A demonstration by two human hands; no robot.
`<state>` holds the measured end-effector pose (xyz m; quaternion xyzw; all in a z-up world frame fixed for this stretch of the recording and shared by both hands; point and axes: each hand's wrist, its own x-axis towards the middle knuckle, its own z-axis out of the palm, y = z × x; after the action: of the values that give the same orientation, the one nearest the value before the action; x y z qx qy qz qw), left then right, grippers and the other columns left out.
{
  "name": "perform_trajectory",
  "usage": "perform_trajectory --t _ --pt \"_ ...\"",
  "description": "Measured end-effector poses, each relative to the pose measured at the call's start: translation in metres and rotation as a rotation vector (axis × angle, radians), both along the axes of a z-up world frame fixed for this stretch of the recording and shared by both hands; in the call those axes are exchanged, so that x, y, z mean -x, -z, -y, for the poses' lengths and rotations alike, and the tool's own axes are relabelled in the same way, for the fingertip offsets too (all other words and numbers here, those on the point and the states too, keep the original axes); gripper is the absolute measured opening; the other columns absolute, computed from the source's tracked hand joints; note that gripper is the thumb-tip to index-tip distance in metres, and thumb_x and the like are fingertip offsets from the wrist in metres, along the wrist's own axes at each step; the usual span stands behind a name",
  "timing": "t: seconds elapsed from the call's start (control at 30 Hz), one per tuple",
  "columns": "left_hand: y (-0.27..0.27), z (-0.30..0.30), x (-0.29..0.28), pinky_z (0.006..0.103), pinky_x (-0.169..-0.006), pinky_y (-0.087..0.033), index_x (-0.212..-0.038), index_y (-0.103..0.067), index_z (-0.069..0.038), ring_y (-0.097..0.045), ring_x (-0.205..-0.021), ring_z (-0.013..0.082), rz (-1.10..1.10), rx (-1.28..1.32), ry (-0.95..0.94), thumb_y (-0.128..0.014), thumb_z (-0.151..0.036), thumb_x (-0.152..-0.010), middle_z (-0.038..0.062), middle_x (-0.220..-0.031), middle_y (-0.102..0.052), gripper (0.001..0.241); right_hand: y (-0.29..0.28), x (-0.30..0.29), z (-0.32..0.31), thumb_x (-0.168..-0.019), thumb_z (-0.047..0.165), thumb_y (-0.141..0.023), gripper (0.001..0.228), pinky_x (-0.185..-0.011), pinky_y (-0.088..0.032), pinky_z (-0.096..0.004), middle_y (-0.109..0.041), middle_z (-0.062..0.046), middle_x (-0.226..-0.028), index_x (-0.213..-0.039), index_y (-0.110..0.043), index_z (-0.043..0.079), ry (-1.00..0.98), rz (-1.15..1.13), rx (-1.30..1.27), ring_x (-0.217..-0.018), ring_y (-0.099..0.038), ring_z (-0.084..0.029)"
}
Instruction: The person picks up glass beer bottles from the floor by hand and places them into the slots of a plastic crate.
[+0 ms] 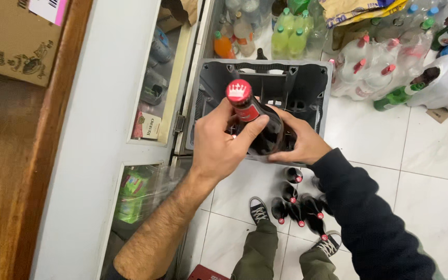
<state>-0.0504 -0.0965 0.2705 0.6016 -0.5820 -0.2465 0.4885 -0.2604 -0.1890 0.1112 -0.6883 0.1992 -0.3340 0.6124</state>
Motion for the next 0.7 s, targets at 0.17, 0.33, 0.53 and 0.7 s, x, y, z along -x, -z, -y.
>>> perform_trajectory --t 0.17,0.33,0.53,0.7 --pt "0.034 0.010 0.006 0.0474 -0.077 -0.069 -0.117 -0.075 -0.010 -0.083 -0.092 0.0349 0.164 0.029 0.021 -0.087 -0.036 -0.097 0.013 -0.096 -0.081 0.035 0.010 0.015 -0.001 -0.069 0.024 -0.104 0.121 -0.118 -0.049 -0.062 -0.064 -0.024 -0.154 -0.170 -0.040 0.006 0.056 -0.231 0.047 -0.139 -0.063 -0.042" --pt "0.078 0.018 0.006 0.0464 -0.075 -0.068 -0.116 -0.074 -0.009 -0.082 -0.089 0.0349 0.199 -0.028 0.067 -0.086 -0.035 -0.098 0.013 -0.093 -0.081 0.034 0.030 0.042 -0.004 -0.078 0.035 -0.098 0.110 -0.121 -0.046 -0.065 -0.064 -0.019 -0.155 -0.170 -0.042 0.013 0.140 -0.457 0.158 -0.143 -0.061 -0.043" --pt "0.154 0.010 0.002 0.0475 -0.073 -0.068 -0.120 -0.076 -0.004 -0.082 -0.092 0.0400 0.189 -0.128 0.074 -0.089 -0.031 -0.096 0.018 -0.094 -0.082 0.039 0.046 0.084 -0.018 -0.090 0.034 -0.090 0.078 -0.113 -0.053 -0.056 -0.075 -0.012 -0.139 -0.158 -0.060 0.012 0.335 -0.591 0.242 -0.131 -0.070 -0.039" --pt "0.197 0.004 -0.001 0.0475 -0.075 -0.068 -0.122 -0.078 -0.003 -0.082 -0.094 0.0407 0.148 -0.247 0.049 -0.094 -0.025 -0.089 0.020 -0.095 -0.083 0.043 0.076 0.113 -0.039 -0.094 0.029 -0.085 0.066 -0.114 -0.052 -0.050 -0.074 -0.006 -0.139 -0.156 -0.064 0.014 0.463 -0.648 0.264 -0.134 -0.068 -0.034"
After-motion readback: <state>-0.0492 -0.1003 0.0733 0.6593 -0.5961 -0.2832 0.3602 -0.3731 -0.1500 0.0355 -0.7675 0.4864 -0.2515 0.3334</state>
